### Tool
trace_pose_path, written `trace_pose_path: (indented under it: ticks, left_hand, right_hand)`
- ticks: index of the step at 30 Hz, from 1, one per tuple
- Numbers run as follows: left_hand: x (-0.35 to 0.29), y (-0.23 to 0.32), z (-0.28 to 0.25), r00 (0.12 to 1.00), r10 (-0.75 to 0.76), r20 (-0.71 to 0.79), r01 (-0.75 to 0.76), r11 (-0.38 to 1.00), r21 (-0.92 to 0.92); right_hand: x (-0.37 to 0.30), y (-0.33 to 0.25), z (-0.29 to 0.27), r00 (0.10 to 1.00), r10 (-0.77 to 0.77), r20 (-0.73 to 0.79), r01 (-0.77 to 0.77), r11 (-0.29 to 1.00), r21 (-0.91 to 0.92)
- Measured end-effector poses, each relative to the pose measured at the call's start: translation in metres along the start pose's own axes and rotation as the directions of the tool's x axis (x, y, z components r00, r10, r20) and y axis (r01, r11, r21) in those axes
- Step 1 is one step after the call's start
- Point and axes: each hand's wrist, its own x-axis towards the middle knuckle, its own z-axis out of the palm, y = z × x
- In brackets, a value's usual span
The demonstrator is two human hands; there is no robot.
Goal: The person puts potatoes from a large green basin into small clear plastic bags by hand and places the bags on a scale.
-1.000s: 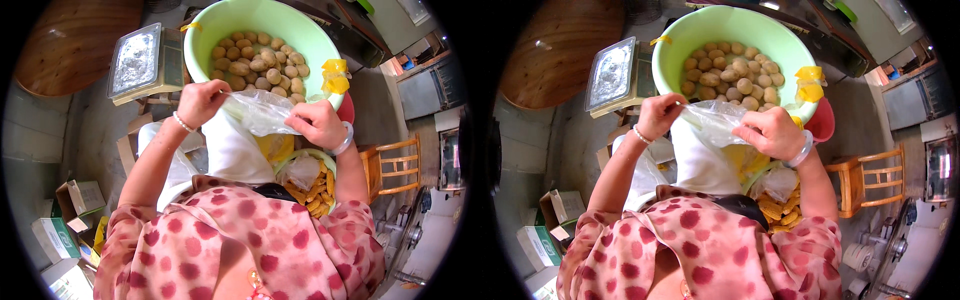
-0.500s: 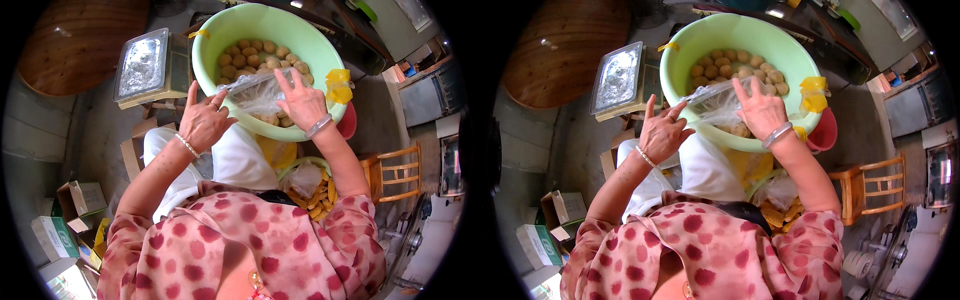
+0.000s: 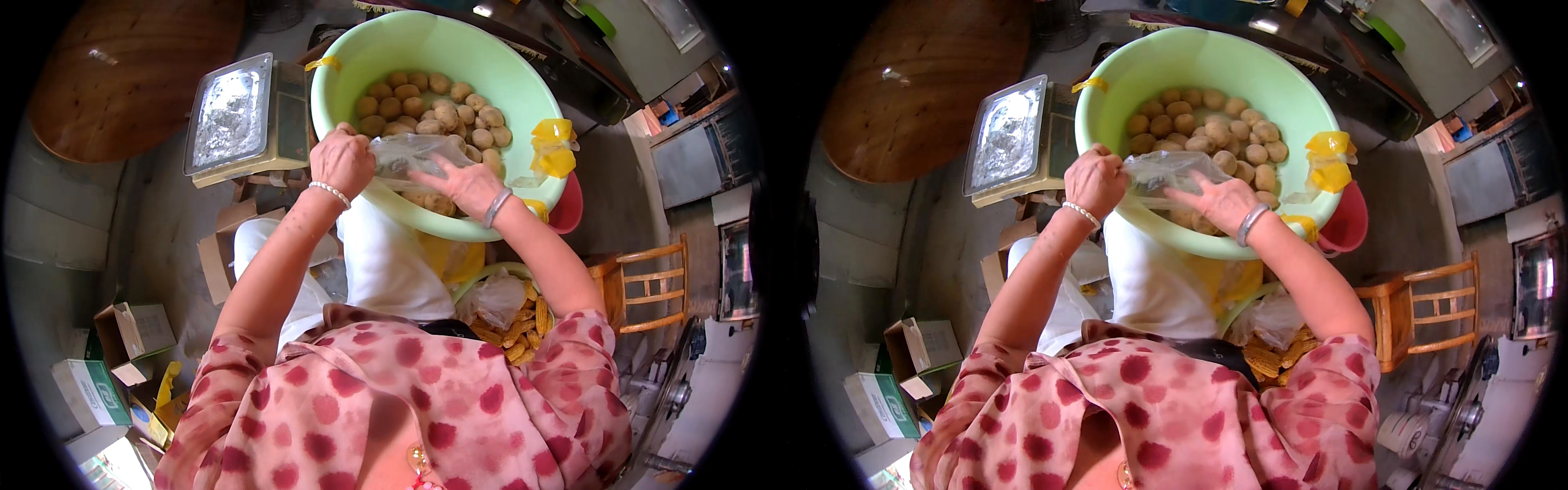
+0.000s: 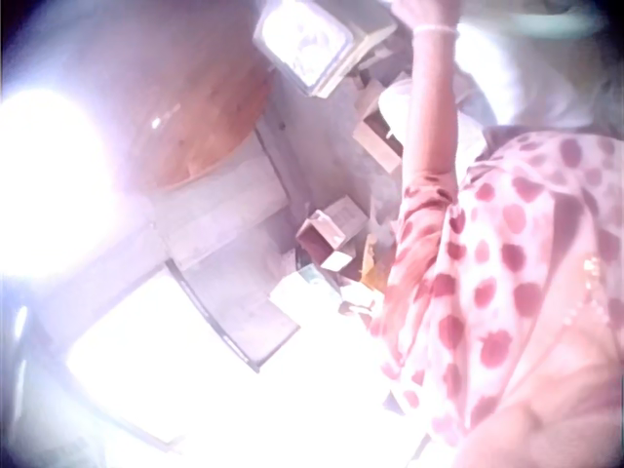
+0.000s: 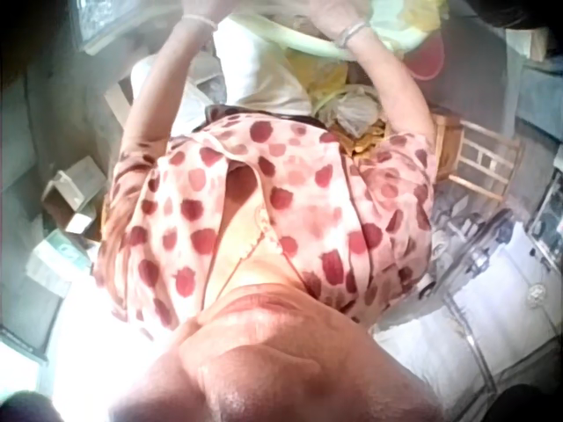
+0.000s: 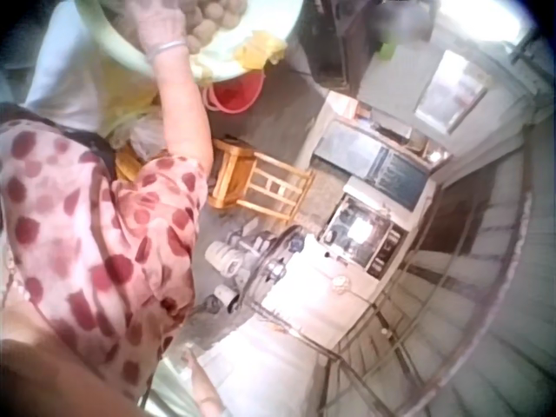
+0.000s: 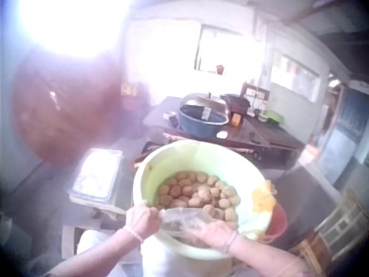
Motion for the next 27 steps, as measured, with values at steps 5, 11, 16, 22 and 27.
trace_pose_path:
  ticks: [5, 11, 16, 22, 27]
  left_hand:
    - [0.019, -0.007, 0.022, 0.991, -0.082, 0.103, 0.092, 0.991, -0.095]
    - [0.045, -0.003, 0.042, 0.745, -0.299, 0.596, 0.667, 0.295, -0.685]
    - [0.059, -0.009, 0.071, 0.693, -0.306, 0.652, 0.717, 0.389, -0.579]
    - [0.061, -0.001, 0.103, 0.665, -0.428, 0.613, 0.72, 0.586, -0.372]
    - [0.065, 0.014, 0.105, 0.632, -0.347, 0.693, 0.542, 0.837, -0.075]
  right_hand:
    - [0.016, 0.018, 0.02, 0.925, -0.079, 0.372, 0.066, 0.997, 0.049]
    - [0.031, 0.019, 0.056, 0.893, -0.167, 0.417, 0.133, 0.985, 0.11]
    - [0.036, 0.039, 0.072, 0.914, -0.198, 0.354, 0.108, 0.96, 0.257]
    - [0.033, 0.103, 0.076, 0.978, 0.168, 0.124, -0.158, 0.211, 0.965]
    - [0.042, 0.141, 0.12, 0.82, 0.571, -0.024, -0.285, 0.444, 0.849]
